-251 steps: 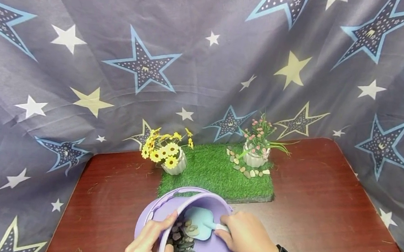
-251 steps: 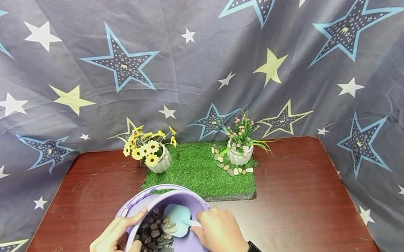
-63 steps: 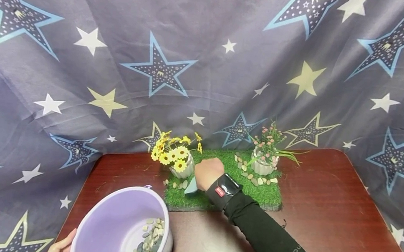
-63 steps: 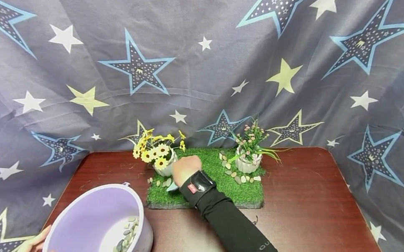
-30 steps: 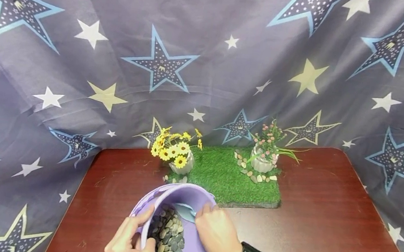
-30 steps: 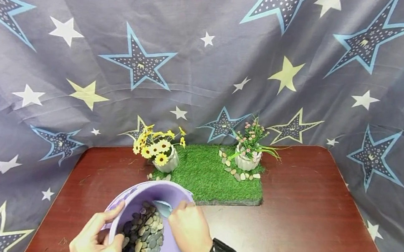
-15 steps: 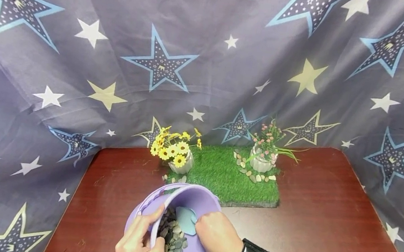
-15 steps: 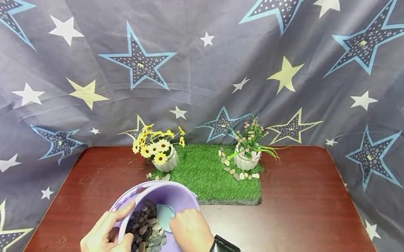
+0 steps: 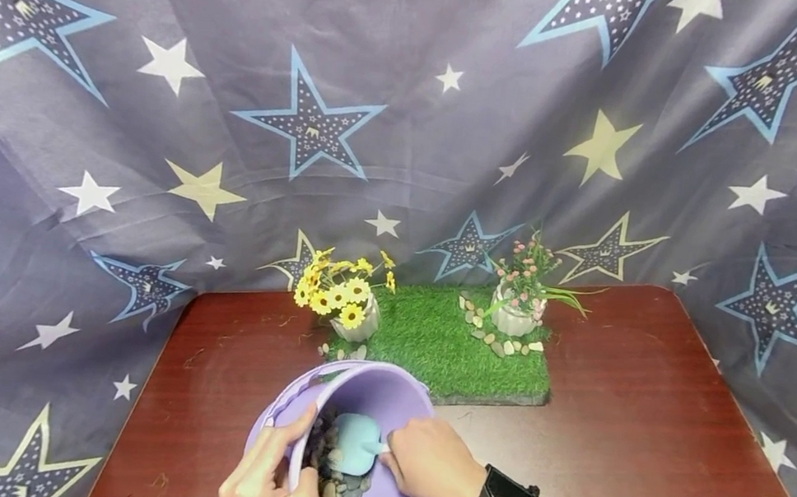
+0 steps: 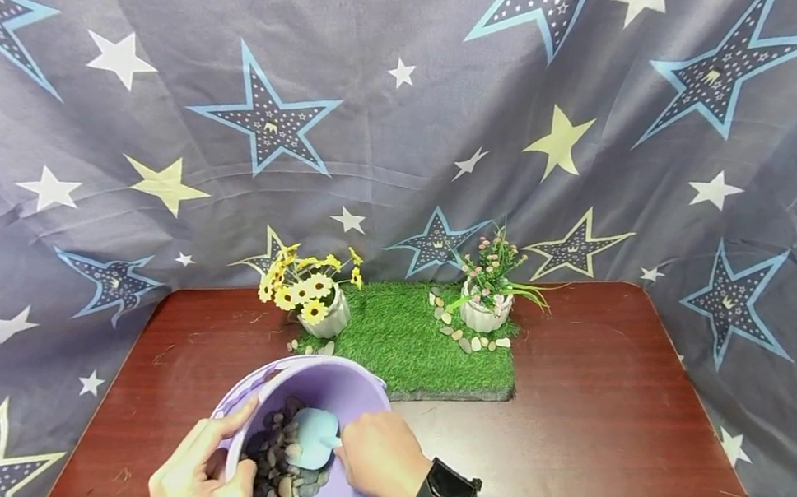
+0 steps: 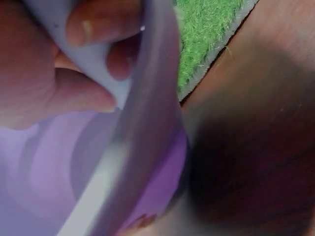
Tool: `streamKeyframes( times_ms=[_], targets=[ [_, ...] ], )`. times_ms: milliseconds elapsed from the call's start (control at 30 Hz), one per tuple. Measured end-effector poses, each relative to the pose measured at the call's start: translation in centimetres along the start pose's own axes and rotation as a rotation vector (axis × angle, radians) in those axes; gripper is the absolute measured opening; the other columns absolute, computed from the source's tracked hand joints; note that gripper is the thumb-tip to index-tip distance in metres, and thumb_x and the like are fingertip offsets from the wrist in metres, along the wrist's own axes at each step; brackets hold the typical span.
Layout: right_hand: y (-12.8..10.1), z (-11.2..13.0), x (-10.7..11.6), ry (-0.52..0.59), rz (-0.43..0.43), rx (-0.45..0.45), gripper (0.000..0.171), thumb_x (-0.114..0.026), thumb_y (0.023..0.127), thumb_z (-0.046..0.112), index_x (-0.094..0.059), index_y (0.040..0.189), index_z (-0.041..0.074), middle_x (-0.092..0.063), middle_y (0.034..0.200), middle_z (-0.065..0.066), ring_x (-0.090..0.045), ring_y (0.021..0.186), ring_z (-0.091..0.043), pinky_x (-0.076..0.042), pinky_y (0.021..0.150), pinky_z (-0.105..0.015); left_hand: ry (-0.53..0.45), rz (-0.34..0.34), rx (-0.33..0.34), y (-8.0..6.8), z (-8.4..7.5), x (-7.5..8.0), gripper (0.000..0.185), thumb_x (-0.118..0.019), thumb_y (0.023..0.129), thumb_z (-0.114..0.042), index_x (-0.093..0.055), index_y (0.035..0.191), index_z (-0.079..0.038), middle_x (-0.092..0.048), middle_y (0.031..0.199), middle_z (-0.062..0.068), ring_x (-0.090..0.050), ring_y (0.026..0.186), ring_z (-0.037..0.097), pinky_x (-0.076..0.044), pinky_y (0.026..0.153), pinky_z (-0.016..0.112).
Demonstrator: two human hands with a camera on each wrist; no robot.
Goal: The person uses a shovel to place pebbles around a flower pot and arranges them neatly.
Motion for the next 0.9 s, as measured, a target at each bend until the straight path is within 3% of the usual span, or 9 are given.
streamKeyframes(
  times_ms=[167, 333, 467, 600, 733, 867, 900],
  targets=[
    [0.3, -0.2, 1.3, 0.088, -0.031, 0.000, 0.038, -0.067, 0.098, 0.033, -0.051, 0.065, 0.024, -0.037, 0.055, 0.014, -0.036, 0.048, -0.003, -0.037, 0.051, -0.021, 0.038, -0.022, 0.045, 0.5, 1.2, 1.0, 0.066, -0.061, 0.048, 0.016, -0.083, 0.104, -0.012, -0.071, 0.078, 0.001, -0.036, 0.054, -0.005, -0.028, 0.047, 0.008],
    [0.4, -0.5, 2.8, 0.198, -0.043, 0.000, 0.039, -0.066, 0.099, 0.031, -0.048, 0.065, 0.024, -0.036, 0.055, 0.015, -0.035, 0.048, 0.000, -0.032, 0.049, -0.017, 0.112, -0.008, 0.144, 1.4, 2.3, 2.2, 0.067, -0.062, 0.051, 0.017, -0.084, 0.106, -0.015, -0.071, 0.078, -0.002, -0.036, 0.052, -0.008, -0.028, 0.045, 0.009],
    [0.2, -0.7, 4.5, 0.279, -0.052, 0.003, 0.035, -0.064, 0.101, 0.031, -0.055, 0.068, 0.024, -0.038, 0.056, 0.016, -0.036, 0.049, 0.002, -0.034, 0.050, -0.017, 0.153, -0.026, 0.279, 2.2, 3.2, 3.0, 0.069, -0.063, 0.054, 0.019, -0.084, 0.107, -0.022, -0.072, 0.086, -0.023, -0.049, 0.057, -0.012, -0.037, 0.050, 0.004],
    [-0.2, -1.2, 6.5, 0.249, -0.100, 0.004, 0.030, -0.064, 0.100, 0.032, -0.061, 0.071, 0.024, -0.040, 0.057, 0.017, -0.038, 0.051, 0.002, -0.037, 0.053, -0.019, 0.138, -0.060, 0.412, 3.1, 4.6, 4.1, 0.068, -0.062, 0.059, 0.020, -0.083, 0.110, -0.020, -0.064, 0.084, -0.040, -0.059, 0.067, -0.015, -0.045, 0.062, 0.000],
    [-1.0, -2.4, 8.4, 0.217, -0.157, -0.016, 0.032, -0.067, 0.099, 0.031, -0.057, 0.069, 0.025, -0.036, 0.056, 0.018, -0.036, 0.051, 0.003, -0.036, 0.051, -0.019, -0.026, -0.132, 0.595, 3.9, 6.8, 5.3, 0.066, -0.058, 0.062, 0.024, -0.081, 0.114, -0.009, -0.069, 0.073, -0.029, -0.067, 0.070, -0.012, -0.053, 0.065, 0.005],
    [-1.8, -4.6, 9.4, 0.220, -0.165, -0.091, 0.034, -0.066, 0.099, 0.031, -0.054, 0.068, 0.026, -0.033, 0.057, 0.018, -0.034, 0.051, 0.003, -0.034, 0.051, -0.019, -0.244, -0.253, 0.714, 4.4, 9.5, 6.5, 0.066, -0.049, 0.064, 0.027, -0.076, 0.118, 0.001, -0.074, 0.069, -0.014, -0.072, 0.071, -0.006, -0.056, 0.064, 0.012],
    [-1.9, -5.3, 9.4, 0.212, -0.169, -0.116, 0.030, -0.066, 0.099, 0.031, -0.059, 0.070, 0.026, -0.037, 0.057, 0.018, -0.035, 0.052, 0.003, -0.035, 0.052, -0.019, -0.267, -0.277, 0.728, 4.4, 10.2, 6.8, 0.066, -0.048, 0.064, 0.027, -0.076, 0.118, 0.002, -0.074, 0.068, -0.013, -0.072, 0.069, -0.005, -0.056, 0.063, 0.012]
  ],
)
Point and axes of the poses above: each hand's wrist, its own y-axis towards the middle knuckle, its own x-axis out of the back of the hand, z = x × y, the point moved 1 cm from there along y, towards the middle knuckle
